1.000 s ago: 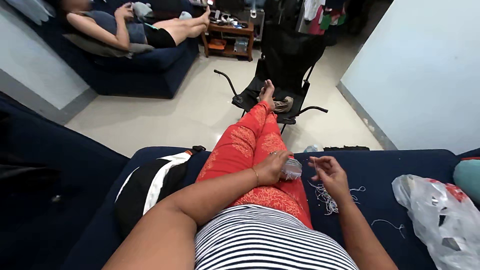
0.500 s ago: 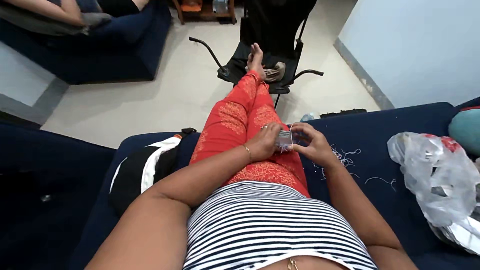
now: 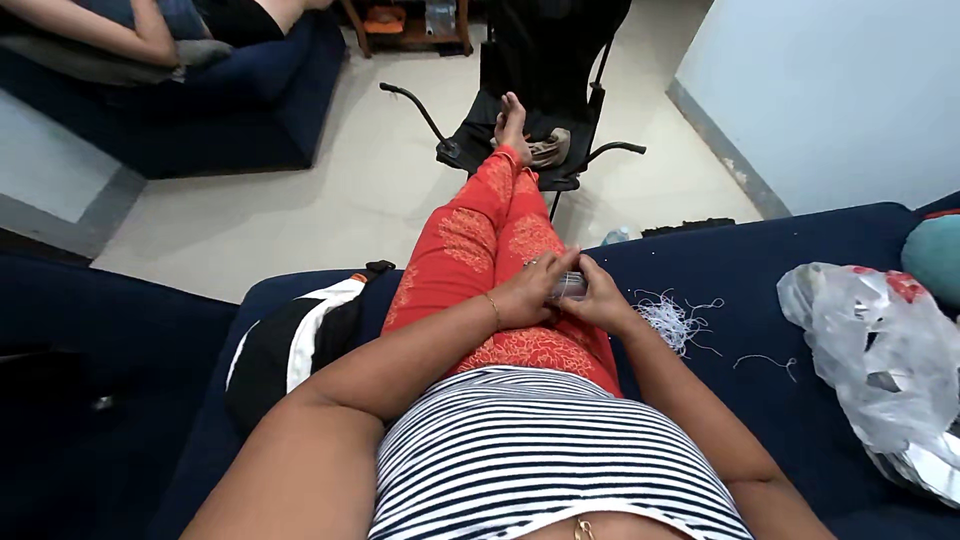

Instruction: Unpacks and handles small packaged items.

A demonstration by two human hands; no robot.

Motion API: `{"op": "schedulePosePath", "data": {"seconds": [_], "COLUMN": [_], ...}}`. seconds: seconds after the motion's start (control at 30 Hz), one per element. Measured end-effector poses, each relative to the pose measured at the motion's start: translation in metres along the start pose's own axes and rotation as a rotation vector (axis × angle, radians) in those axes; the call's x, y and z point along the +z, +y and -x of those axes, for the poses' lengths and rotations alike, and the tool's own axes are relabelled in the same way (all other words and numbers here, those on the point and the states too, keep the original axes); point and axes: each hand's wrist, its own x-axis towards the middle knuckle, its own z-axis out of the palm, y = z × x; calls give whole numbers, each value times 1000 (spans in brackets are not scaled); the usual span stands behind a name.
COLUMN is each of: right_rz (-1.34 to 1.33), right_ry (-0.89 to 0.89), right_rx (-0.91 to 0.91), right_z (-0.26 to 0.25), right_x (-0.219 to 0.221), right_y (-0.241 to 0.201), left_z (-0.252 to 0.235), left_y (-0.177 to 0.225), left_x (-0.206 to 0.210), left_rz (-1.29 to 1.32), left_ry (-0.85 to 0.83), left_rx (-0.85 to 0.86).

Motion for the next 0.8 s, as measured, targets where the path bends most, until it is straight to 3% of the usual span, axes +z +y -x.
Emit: {"op": "schedulePosePath", "data": {"seconds": [0.13, 0.4, 0.6, 0.67, 0.8], "right_rz": [2, -75, -409, -414, -273], "right_ry": [-7, 11, 17, 2, 129], "right_rx": [17, 80, 152, 124, -146], "right_z": [-3, -2, 7, 15, 23], "right_x": [3, -2, 6, 4, -7], "right_y": [0, 8, 19, 16, 33], "left_z": [1, 6, 9, 10, 6], "left_y": [-5, -18, -12, -14, -22], "left_x": [1, 10, -2, -8, -17], "left_rz": [-2, 63, 461, 585, 963], "left_ry": [20, 212, 447, 550, 721], "left_rx": [5, 135, -10, -52, -121]}}
